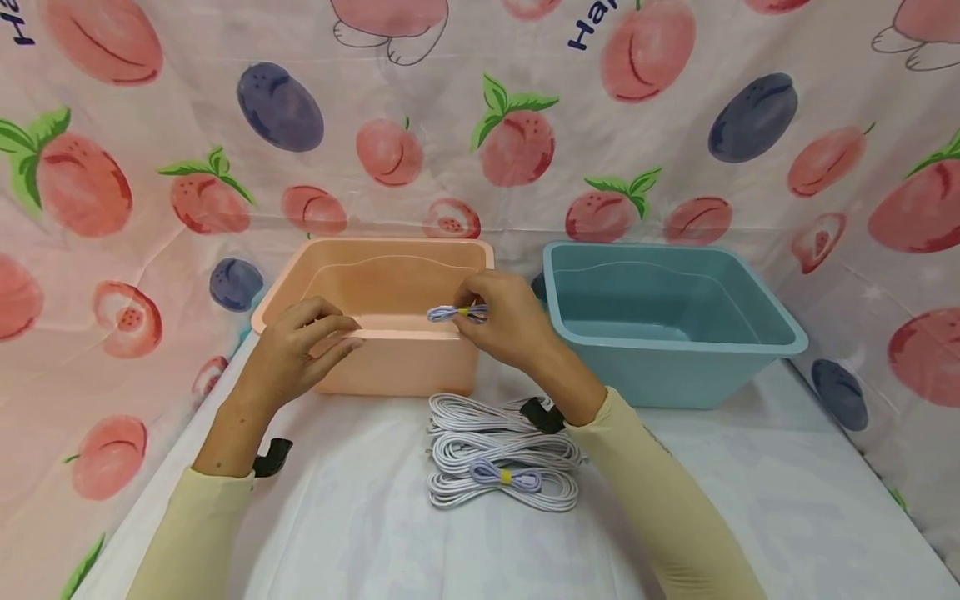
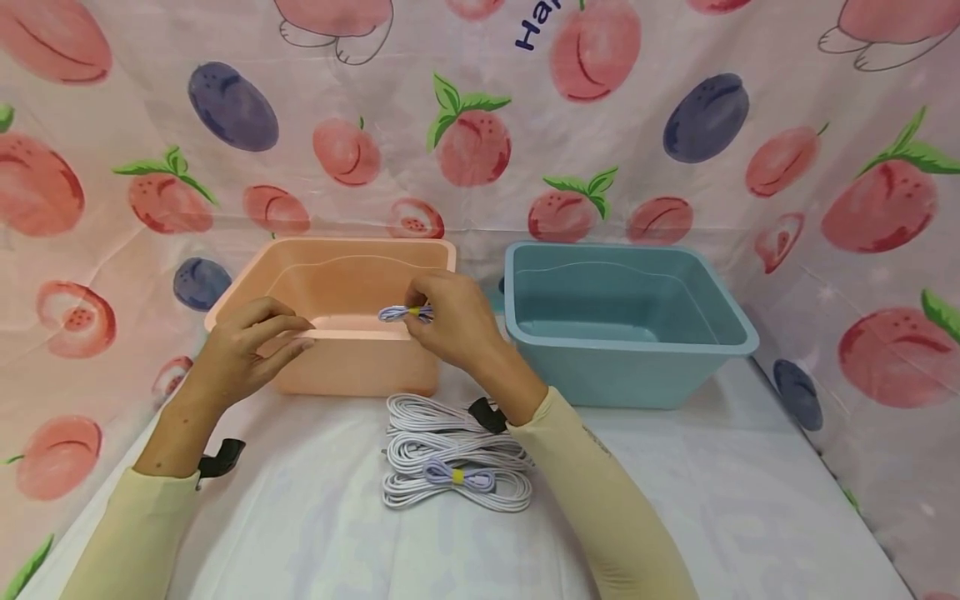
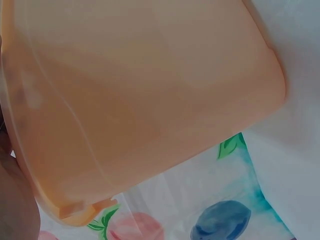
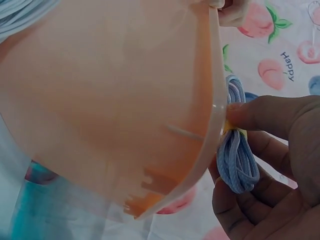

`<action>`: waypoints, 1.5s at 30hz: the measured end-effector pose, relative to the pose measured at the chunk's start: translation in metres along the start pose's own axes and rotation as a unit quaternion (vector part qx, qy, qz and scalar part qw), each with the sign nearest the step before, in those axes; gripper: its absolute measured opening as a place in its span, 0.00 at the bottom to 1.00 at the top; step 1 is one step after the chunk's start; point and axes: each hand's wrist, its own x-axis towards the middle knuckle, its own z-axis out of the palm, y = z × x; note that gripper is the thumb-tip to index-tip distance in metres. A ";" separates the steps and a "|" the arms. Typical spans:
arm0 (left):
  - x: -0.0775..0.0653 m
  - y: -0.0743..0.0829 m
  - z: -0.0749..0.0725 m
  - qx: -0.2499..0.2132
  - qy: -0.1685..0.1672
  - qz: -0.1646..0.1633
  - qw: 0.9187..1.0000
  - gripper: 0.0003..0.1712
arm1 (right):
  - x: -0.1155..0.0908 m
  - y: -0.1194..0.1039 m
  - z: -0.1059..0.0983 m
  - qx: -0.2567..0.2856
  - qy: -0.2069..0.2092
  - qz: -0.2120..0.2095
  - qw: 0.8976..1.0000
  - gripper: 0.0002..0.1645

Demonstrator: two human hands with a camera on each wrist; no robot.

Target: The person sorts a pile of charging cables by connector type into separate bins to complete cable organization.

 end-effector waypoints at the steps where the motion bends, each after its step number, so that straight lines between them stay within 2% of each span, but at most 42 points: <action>1: 0.000 0.000 0.000 0.001 -0.001 -0.001 1.000 0.23 | 0.001 0.000 0.001 0.001 -0.001 0.001 1.000 0.06; 11: -0.001 0.001 0.001 0.002 -0.002 -0.003 1.000 0.21 | 0.003 0.003 0.006 0.009 0.003 -0.006 1.000 0.07; 23: -0.001 0.001 0.000 0.003 -0.003 -0.003 1.000 0.21 | -0.008 -0.003 0.004 0.001 0.039 -0.044 0.998 0.09; 37: 0.001 0.001 -0.001 0.006 -0.006 0.000 1.000 0.22 | -0.031 -0.004 -0.002 0.013 0.069 -0.063 0.996 0.09; 45: 0.001 0.002 -0.001 0.013 -0.004 0.000 1.000 0.22 | -0.048 -0.006 -0.003 0.015 0.060 -0.064 0.996 0.11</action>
